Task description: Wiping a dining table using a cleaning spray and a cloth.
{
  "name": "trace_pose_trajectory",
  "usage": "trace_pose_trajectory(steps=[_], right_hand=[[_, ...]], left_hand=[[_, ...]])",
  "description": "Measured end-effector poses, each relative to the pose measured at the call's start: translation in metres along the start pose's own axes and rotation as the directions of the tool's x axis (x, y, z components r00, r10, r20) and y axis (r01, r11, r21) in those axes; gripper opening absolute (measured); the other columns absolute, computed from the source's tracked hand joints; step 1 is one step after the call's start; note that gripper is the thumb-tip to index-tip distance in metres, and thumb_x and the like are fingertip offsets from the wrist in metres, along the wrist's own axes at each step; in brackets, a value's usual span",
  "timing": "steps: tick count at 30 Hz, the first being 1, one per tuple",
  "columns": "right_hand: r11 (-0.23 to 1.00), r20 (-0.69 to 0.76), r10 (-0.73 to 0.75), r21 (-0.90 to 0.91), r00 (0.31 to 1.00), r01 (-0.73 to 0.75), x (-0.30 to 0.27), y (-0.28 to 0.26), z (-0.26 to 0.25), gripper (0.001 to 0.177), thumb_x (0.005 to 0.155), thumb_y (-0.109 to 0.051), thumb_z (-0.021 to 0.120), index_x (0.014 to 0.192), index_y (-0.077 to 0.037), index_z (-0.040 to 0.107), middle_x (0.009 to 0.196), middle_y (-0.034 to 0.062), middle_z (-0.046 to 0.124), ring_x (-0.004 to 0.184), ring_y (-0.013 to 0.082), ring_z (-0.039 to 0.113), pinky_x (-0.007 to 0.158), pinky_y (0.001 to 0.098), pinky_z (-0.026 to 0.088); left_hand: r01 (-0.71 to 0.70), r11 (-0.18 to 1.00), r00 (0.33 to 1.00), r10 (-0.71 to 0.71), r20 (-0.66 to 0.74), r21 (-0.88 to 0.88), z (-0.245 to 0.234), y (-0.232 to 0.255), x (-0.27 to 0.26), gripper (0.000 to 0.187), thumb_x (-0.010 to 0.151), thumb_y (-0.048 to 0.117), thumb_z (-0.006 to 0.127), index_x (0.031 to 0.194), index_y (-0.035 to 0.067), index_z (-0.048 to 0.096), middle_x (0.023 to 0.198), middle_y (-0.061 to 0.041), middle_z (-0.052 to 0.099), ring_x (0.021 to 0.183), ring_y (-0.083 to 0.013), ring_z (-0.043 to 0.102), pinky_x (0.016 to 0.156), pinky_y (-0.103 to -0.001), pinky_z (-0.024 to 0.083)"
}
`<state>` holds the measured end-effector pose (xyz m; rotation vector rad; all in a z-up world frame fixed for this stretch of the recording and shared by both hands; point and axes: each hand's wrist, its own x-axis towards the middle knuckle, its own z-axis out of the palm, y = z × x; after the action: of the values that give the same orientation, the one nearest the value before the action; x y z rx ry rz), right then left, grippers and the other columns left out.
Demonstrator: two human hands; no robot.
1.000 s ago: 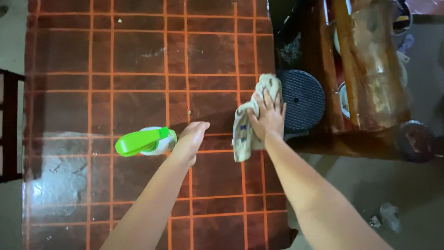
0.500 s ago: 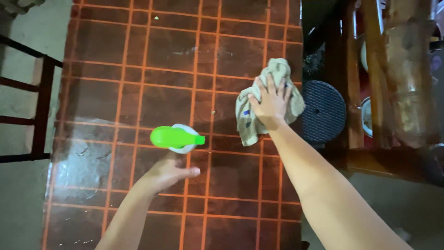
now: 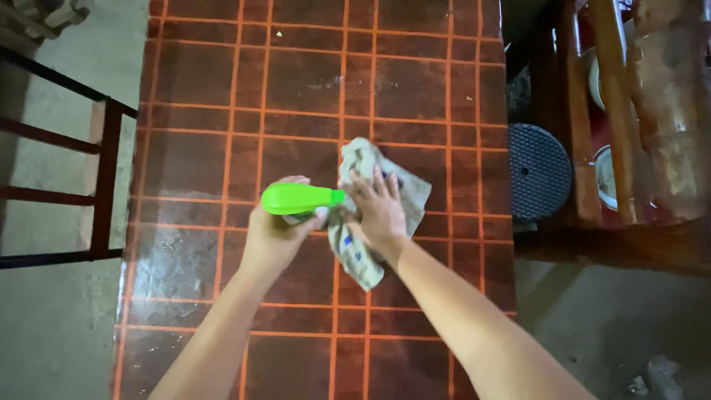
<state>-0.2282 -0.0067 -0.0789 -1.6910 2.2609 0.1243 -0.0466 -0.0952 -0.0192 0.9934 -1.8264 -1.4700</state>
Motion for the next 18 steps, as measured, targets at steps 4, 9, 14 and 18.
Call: trace_pose_trajectory(steps=[4,9,14,18], right_hand=[[0.999,0.048,-0.046,0.013,0.998,0.046,-0.012,-0.041,0.018,0.066,0.099,-0.062,0.047,0.156,-0.031,0.034,0.169,0.0009,0.015,0.155,0.0397,0.006,0.124,0.0583,0.003],[0.956,-0.126,-0.21,0.179,0.97,0.23,-0.036,-0.073,0.038,0.062,0.095,-0.053,0.053,0.151,-0.028,0.048,0.165,-0.0006,0.033,0.154,0.0391,0.015,0.125,0.0593,0.008],[0.949,-0.173,-0.203,0.206,0.964,0.237,-0.036,-0.043,0.051,0.058,0.096,-0.049,0.054,0.149,-0.027,0.051,0.163,0.0017,0.036,0.155,0.0392,0.016,0.126,0.0556,0.008],[0.979,-0.152,-0.011,0.199,0.988,0.041,-0.035,0.007,0.047,0.061,0.101,-0.051,0.052,0.155,-0.025,0.041,0.166,0.0041,0.027,0.152,0.0403,0.012,0.12,0.0583,0.002]], left_hand=[[0.028,0.999,0.995,-0.026,-0.098,0.02,-0.039,-0.012,0.01,0.057,0.077,0.002,0.086,0.128,0.004,0.062,0.128,-0.007,0.069,0.115,-0.016,0.067,0.096,-0.031,0.057],[-0.03,0.998,0.972,0.015,-0.236,-0.059,-0.081,-0.04,0.037,0.052,0.082,-0.001,0.083,0.129,0.002,0.061,0.124,-0.008,0.069,0.115,-0.0165,0.067,0.1,-0.033,0.056],[0.136,0.991,0.952,-0.129,-0.278,0.005,-0.082,-0.006,0.058,0.045,0.082,0.007,0.082,0.123,0.003,0.064,0.117,-0.006,0.071,0.106,-0.0157,0.069,0.091,-0.033,0.058],[-0.004,0.994,0.973,-0.02,-0.23,-0.107,-0.061,-0.044,0.081,0.046,0.08,0.009,0.084,0.121,0.001,0.065,0.116,-0.007,0.071,0.106,-0.016,0.068,0.093,-0.032,0.057]])
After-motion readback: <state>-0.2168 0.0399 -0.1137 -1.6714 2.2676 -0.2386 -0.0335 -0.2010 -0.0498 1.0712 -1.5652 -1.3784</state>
